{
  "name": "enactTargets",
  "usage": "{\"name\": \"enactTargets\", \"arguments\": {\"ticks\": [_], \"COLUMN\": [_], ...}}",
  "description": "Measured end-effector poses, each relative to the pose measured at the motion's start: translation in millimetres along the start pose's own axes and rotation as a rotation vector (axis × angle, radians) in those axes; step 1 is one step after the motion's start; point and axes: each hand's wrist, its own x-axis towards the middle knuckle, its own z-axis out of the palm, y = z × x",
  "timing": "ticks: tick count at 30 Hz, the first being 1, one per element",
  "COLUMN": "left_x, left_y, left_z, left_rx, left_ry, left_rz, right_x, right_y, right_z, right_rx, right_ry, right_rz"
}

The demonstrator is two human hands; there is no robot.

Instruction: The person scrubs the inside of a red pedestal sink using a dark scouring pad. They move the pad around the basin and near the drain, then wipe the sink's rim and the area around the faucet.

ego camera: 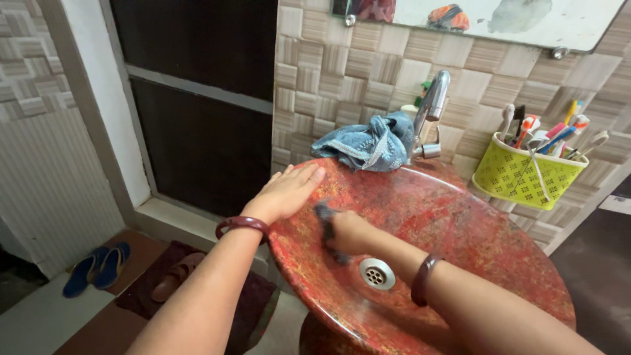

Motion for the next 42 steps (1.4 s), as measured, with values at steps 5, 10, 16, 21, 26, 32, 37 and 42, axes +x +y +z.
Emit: {"name": "enactTargets", "arguments": {"ticks": [5, 10, 16, 21, 26, 32, 37, 42], "left_x": [-4.1, -8.2, 0.0, 0.9, 0.6, -1.1, -4.7, -2.4], "left_y": [1.9, 5.2, -3.4, -2.9, -2.1, -2.4, -0.2, -3.2], "left_z": [-3.1, -2.8, -1.2, 0.0, -0.3, -0.1, -2.5, -3.9], "left_rx": [-0.028, -0.012, -0.025, -0.013, -0.018, -0.025, -0.048, -0.115], "left_ry": [0.002, 0.003, 0.022, 0.028, 0.027, 0.032, 0.034, 0.084], "left_rz": [0.001, -0.009, 0.024, 0.011, 0.008, 0.005, 0.013, 0.084], "right_x": [-5.7, -27.6, -50.6, -44.1, -56.6, -40.4, -43.4, -63.6], "right_y": [-26.4, -22.2, -62.3, -43.1, -48.7, -51.2, -15.3, -39.2], "right_z": [-8.5, -35.8, -80.2, -65.1, -83.2, -62.8, -80.0, -115.8], "right_rx": [0.316, 0.085, 0.288, 0.052, 0.362, 0.189, 0.203, 0.852], "right_ry": [0.443, -0.058, -0.153, -0.215, -0.349, -0.116, -0.380, -0.350], "right_rz": [-0.476, -0.017, -0.253, -0.107, -0.154, -0.143, -0.015, -0.181]}}
